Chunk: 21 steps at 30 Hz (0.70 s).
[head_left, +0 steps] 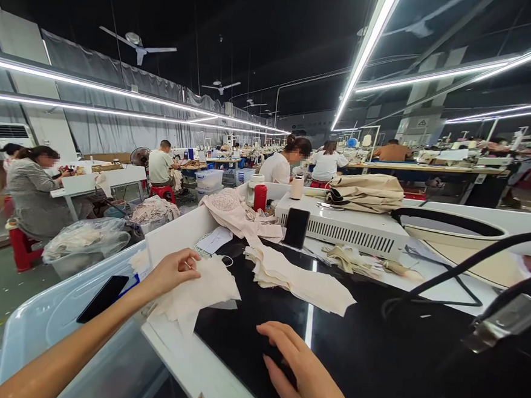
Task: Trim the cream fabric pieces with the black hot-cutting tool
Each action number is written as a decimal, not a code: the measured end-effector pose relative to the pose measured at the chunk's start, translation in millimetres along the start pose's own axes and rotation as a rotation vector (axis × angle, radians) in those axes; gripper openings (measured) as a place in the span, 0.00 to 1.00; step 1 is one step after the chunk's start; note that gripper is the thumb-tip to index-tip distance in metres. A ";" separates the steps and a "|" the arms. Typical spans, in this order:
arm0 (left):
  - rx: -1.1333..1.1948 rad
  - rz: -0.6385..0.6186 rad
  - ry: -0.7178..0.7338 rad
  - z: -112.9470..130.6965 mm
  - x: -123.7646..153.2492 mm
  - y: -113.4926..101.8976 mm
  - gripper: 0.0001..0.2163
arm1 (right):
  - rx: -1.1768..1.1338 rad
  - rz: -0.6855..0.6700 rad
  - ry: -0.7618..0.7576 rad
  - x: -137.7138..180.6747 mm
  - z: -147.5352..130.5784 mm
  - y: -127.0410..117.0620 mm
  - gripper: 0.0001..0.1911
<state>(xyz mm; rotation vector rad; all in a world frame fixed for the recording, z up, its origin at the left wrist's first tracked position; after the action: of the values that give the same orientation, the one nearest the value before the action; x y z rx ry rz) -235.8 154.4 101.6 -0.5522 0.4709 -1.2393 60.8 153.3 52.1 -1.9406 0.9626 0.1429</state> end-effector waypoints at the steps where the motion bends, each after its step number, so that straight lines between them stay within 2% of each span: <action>1: 0.046 -0.043 0.025 11.3 6.5 6.3 0.16 | -0.060 0.029 0.054 -2.5 1.6 -2.1 0.22; 5: 0.177 -0.249 0.090 55.7 34.7 42.6 0.21 | -0.306 0.125 0.224 -13.1 -1.0 -7.7 0.41; 7: 0.225 -0.349 0.109 74.6 46.8 61.7 0.22 | -0.436 0.102 0.249 -18.2 -9.8 -4.9 0.49; 8: 0.264 -0.414 0.113 82.9 52.2 71.7 0.22 | -0.510 0.073 0.246 -20.0 -15.9 -2.4 0.50; 11: 0.337 -0.540 0.112 101.0 62.0 92.5 0.22 | -0.762 -0.080 0.258 -16.3 -33.5 12.1 0.40; 13: 0.350 -0.568 0.106 107.5 63.4 99.0 0.22 | -0.898 -0.164 0.334 -5.2 -37.7 22.0 0.33; 16: 0.348 -0.585 0.106 113.5 63.9 104.1 0.20 | -0.979 -0.165 0.444 12.8 -34.1 26.8 0.29; 21: 0.338 -0.655 0.133 122.3 68.0 123.7 0.20 | -0.978 -0.189 0.481 34.9 -33.2 30.9 0.25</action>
<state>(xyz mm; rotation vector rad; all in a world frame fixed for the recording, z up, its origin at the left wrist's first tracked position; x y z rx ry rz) -50.8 133.6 116.9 -0.3395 0.1775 -1.9462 54.8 99.6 33.3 -3.0536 1.1144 0.0297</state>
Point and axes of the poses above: each hand's wrist, its own x-axis away from the middle knuckle, its own y-axis out of the palm, z = x × y, the point moved 10 cm from there along -x, towards the middle knuckle, and after that the axes turned 9 degrees about -y, right-handed, at the moved point
